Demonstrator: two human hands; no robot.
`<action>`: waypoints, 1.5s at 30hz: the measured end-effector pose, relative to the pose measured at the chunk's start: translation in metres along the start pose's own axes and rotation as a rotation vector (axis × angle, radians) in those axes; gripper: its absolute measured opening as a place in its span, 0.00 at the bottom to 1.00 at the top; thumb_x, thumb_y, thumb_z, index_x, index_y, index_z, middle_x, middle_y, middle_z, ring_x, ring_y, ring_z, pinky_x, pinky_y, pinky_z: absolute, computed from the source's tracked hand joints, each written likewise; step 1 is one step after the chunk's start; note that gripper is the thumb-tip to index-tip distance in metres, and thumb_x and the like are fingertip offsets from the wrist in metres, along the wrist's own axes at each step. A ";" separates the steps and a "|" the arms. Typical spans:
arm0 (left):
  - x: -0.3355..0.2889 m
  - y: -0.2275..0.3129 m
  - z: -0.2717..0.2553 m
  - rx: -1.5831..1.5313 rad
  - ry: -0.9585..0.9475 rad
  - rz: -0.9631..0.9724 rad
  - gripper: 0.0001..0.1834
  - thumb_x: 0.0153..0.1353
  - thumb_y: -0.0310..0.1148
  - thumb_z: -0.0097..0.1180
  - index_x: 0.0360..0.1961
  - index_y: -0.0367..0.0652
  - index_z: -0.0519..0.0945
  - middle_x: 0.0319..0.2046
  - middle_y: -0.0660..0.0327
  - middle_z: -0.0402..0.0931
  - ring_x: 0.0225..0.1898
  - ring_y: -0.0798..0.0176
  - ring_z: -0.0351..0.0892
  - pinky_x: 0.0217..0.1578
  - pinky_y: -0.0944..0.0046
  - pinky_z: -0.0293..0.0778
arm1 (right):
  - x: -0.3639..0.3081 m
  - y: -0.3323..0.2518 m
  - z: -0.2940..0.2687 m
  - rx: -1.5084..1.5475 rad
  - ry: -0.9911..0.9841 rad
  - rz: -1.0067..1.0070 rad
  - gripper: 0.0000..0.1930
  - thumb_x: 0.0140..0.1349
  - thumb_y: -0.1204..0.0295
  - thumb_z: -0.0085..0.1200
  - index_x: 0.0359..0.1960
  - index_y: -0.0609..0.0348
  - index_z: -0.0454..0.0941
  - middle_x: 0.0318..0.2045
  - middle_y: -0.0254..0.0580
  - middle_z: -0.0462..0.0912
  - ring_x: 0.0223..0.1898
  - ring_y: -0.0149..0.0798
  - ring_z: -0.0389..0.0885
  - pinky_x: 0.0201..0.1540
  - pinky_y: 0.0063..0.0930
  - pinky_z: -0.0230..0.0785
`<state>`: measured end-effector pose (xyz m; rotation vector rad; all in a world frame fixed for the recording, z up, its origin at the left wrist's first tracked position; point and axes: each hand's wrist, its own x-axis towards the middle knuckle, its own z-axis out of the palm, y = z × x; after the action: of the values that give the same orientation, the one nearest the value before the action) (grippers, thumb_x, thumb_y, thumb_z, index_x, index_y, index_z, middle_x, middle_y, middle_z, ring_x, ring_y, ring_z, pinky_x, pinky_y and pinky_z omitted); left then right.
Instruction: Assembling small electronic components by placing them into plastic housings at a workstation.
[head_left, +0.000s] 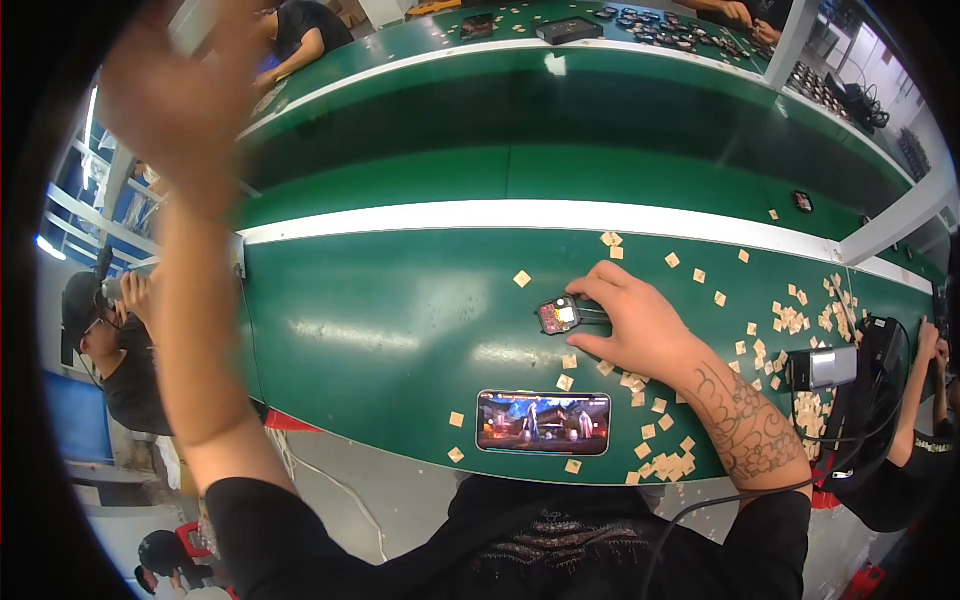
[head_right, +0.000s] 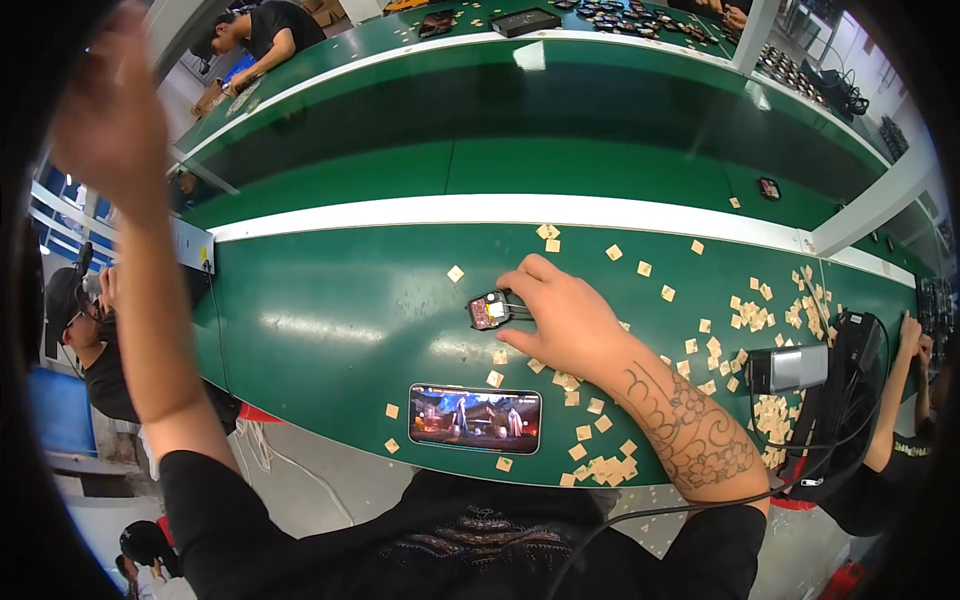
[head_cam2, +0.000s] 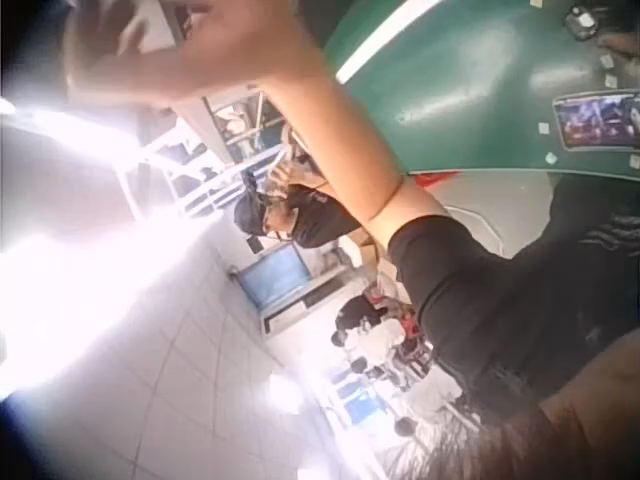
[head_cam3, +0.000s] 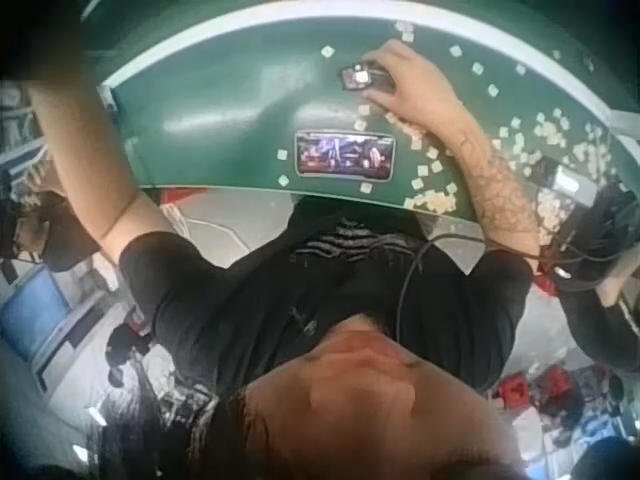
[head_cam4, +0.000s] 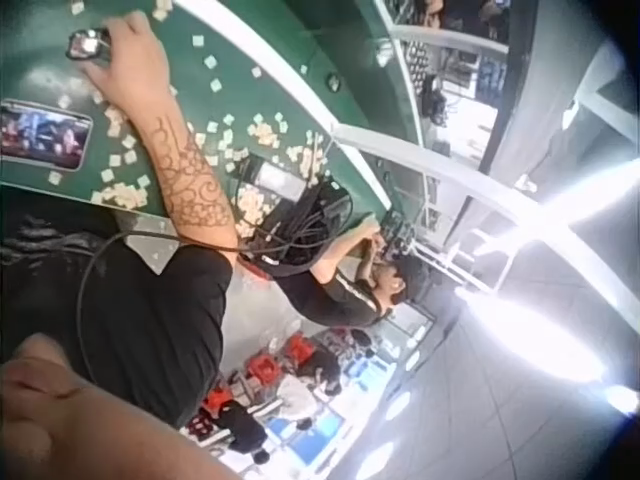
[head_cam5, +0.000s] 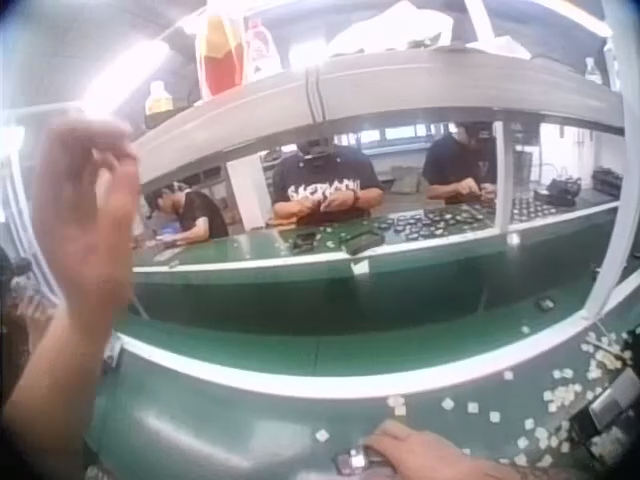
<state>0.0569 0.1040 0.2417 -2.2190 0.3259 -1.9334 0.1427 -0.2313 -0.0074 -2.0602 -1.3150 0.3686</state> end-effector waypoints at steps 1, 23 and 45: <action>-0.032 0.039 -0.001 -0.279 -0.153 0.058 0.11 0.65 0.20 0.64 0.49 0.38 0.86 0.46 0.57 0.87 0.45 0.60 0.84 0.53 0.59 0.80 | 0.000 -0.003 -0.002 0.008 -0.007 -0.007 0.25 0.58 0.65 0.74 0.57 0.54 0.80 0.48 0.44 0.79 0.47 0.53 0.86 0.50 0.46 0.81; -0.246 0.078 0.150 -0.445 -0.682 -0.515 0.21 0.60 0.31 0.68 0.55 0.45 0.81 0.42 0.52 0.82 0.50 0.43 0.81 0.53 0.47 0.78 | 0.012 0.010 -0.012 0.010 0.231 0.002 0.14 0.65 0.76 0.66 0.51 0.63 0.82 0.41 0.46 0.81 0.40 0.46 0.84 0.45 0.38 0.80; 0.042 0.086 0.013 -0.099 0.298 0.021 0.29 0.56 0.27 0.71 0.59 0.41 0.76 0.52 0.51 0.80 0.50 0.56 0.80 0.54 0.50 0.75 | -0.009 0.002 -0.008 -0.096 0.156 -0.226 0.13 0.63 0.73 0.67 0.49 0.58 0.86 0.41 0.42 0.80 0.48 0.50 0.79 0.55 0.41 0.75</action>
<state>0.0718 0.0099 0.2564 -1.9699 0.4931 -2.2836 0.1447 -0.2427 -0.0035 -1.9462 -1.4739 0.0441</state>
